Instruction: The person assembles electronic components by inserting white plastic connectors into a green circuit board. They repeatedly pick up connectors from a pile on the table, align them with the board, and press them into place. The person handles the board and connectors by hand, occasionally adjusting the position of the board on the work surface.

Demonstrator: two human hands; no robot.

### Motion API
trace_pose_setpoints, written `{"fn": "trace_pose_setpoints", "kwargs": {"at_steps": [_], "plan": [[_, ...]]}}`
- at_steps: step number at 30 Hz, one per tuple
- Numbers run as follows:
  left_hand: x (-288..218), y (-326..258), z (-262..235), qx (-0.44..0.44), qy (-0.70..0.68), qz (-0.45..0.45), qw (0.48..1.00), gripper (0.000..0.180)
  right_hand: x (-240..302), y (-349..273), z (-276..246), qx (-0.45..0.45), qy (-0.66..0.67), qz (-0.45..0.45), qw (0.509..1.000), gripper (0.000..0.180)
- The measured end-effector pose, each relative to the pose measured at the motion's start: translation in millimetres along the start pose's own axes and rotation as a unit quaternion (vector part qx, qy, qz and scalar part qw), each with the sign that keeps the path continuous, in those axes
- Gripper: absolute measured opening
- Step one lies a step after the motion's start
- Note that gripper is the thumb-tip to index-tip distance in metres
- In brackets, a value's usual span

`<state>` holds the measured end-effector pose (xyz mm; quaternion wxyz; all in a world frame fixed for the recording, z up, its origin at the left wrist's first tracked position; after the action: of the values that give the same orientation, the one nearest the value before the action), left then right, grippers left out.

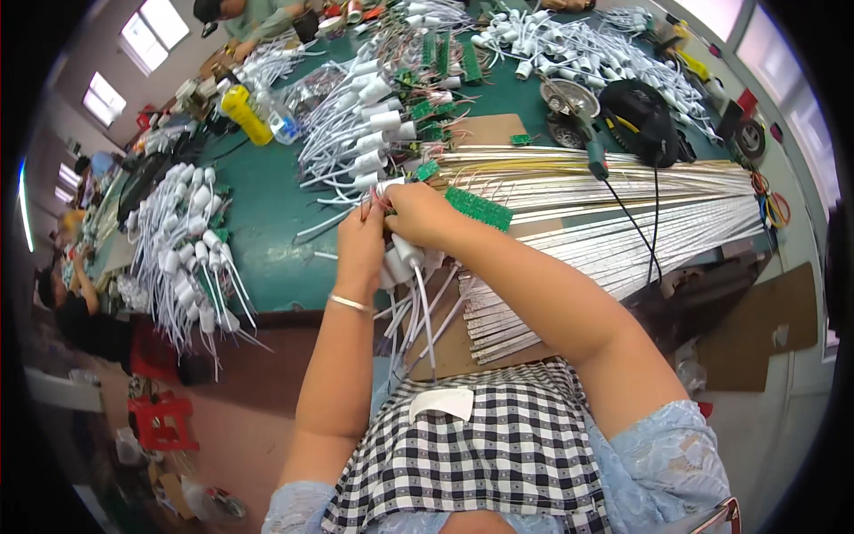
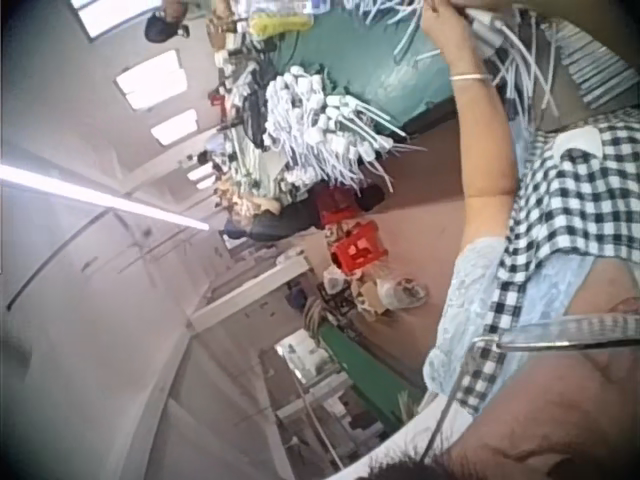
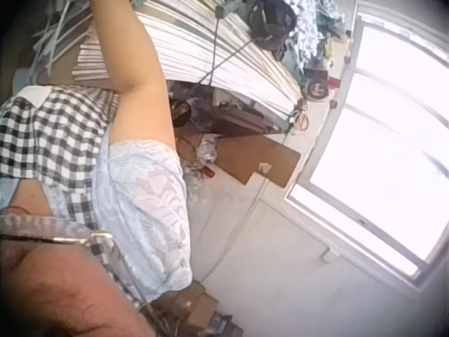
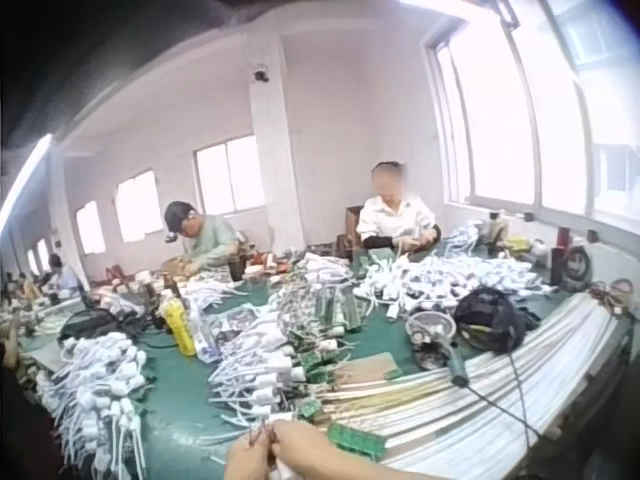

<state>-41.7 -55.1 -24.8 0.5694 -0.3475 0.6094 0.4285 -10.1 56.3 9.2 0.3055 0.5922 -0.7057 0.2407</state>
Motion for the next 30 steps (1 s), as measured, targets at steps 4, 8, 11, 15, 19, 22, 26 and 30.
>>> {"fn": "trace_pose_setpoints", "kwargs": {"at_steps": [4,8,11,15,19,22,26,30], "plan": [[-31.7,-14.2,-13.1,0.103,-0.148,0.008,0.984,0.05,27.8,-18.3,-9.6,0.074,0.148,-0.014,0.986,0.043],[-75.6,-6.7,-27.9,0.091,-0.058,0.017,0.994,0.076,55.8,-11.2,12.0,0.053,0.157,0.012,0.986,0.037],[-122.6,41.9,-47.7,0.031,0.111,0.169,0.979,0.083,86.4,15.8,-6.8,-0.062,0.361,-0.016,0.93,0.032],[-219.6,73.2,-33.6,-0.015,0.354,0.468,0.809,0.067,99.8,89.4,-68.3,-0.232,0.495,-0.02,0.837,0.033],[-170.0,143.2,-18.7,0.025,0.473,0.455,0.754,0.052,28.7,189.9,-65.0,-0.302,0.49,0.124,0.808,0.036],[-60.6,187.9,-14.1,0.005,0.556,0.373,0.743,0.056,-6.2,193.7,-65.7,-0.258,0.303,0.181,0.9,0.031],[-50.4,214.1,21.6,0.005,0.443,0.41,0.797,0.055,-43.5,213.4,-90.5,-0.163,0.419,0.189,0.873,0.038],[-55.0,215.5,16.4,0.012,0.508,0.404,0.761,0.062,-58.8,180.1,-138.7,-0.121,0.207,0.147,0.96,0.055]]}}
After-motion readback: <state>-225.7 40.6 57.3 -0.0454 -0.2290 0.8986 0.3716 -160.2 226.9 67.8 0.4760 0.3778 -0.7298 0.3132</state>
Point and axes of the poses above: each hand's wrist, its own y-axis towards the middle knuckle, its own z-axis out of the palm, x = y × z, the point moved 5 cm from there along y, towards the middle knuckle, and after that the axes turned 12 degrees about z, right-handed, at the moved point
